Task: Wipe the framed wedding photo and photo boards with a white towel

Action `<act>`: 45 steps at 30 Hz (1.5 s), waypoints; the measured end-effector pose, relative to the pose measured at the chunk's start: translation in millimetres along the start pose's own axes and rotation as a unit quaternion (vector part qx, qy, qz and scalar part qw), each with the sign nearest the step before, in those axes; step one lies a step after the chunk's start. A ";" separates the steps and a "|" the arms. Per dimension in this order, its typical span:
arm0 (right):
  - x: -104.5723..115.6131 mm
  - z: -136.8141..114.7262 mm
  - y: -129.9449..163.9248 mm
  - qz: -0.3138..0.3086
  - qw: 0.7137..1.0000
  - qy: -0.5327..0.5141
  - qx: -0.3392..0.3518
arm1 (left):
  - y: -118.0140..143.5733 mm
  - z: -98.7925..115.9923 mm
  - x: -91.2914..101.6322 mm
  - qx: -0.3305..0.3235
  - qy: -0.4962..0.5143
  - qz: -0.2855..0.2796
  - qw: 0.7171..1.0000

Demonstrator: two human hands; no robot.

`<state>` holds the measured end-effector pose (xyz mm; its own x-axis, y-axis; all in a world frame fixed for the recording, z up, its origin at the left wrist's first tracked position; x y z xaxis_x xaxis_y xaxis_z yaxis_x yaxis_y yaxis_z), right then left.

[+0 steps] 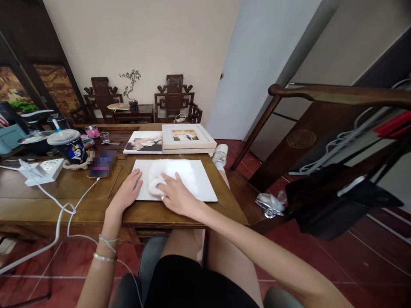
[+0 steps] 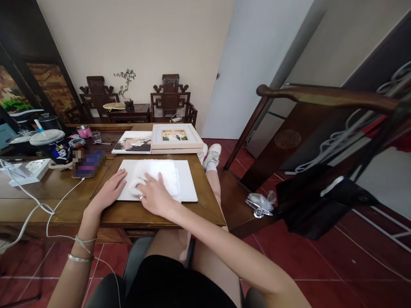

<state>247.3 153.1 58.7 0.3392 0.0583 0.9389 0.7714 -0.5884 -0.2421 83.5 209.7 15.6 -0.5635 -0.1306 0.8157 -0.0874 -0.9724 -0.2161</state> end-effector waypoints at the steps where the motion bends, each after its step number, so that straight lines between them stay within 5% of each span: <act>1: 1.5 -9.3 10.9 -0.008 1.000 -0.010 0.019 | -0.1 -0.1 -0.1 -0.001 0.003 0.004 1.000; 5: 8.3 -28.4 44.7 -0.052 0.993 -0.061 0.086 | -0.2 -1.3 -1.5 -0.005 0.004 0.015 1.000; 9: 14.3 -10.6 46.0 -0.049 0.989 -0.082 0.111 | -0.1 -2.7 -2.3 -0.006 0.002 0.015 1.000; 16: 15.1 57.4 -10.6 0.006 0.999 -0.030 0.032 | -0.9 -3.1 -1.5 -0.003 -0.001 0.008 1.000; 20: 7.2 74.5 -53.2 -0.004 0.998 0.030 -0.061 | -1.5 -3.0 -0.9 -0.006 -0.003 0.006 1.000; 26: -3.5 43.4 -63.1 -0.013 0.997 0.064 -0.052 | -2.2 -4.7 -2.1 -0.010 0.011 0.017 1.000; 35: 9.8 -39.8 25.0 -0.075 0.992 0.013 0.102 | -1.5 0.2 -2.3 -0.004 0.004 0.016 1.000; 39: 20.0 -25.8 30.6 -0.036 0.995 -0.013 0.094 | -4.7 0.8 -1.3 0.015 -0.014 0.018 1.000; 45: 18.3 31.4 -11.0 -0.002 0.999 0.035 0.005 | -8.9 8.0 4.5 0.051 -0.004 0.038 0.998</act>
<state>261.9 186.0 70.9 0.2986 0.0036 0.9544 0.7776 -0.5807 -0.2411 88.3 216.3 25.6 -0.5588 -0.2067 0.8031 0.0398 -0.9740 -0.2230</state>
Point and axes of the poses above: each hand's wrist, its own y-axis away from the middle knuckle, its own x-axis out of the back of the hand, z = x × y, the point moved 7 cm from there along -y, towards the middle knuckle, and after that the axes turned 12 degrees about x, right-handed, at the moved point
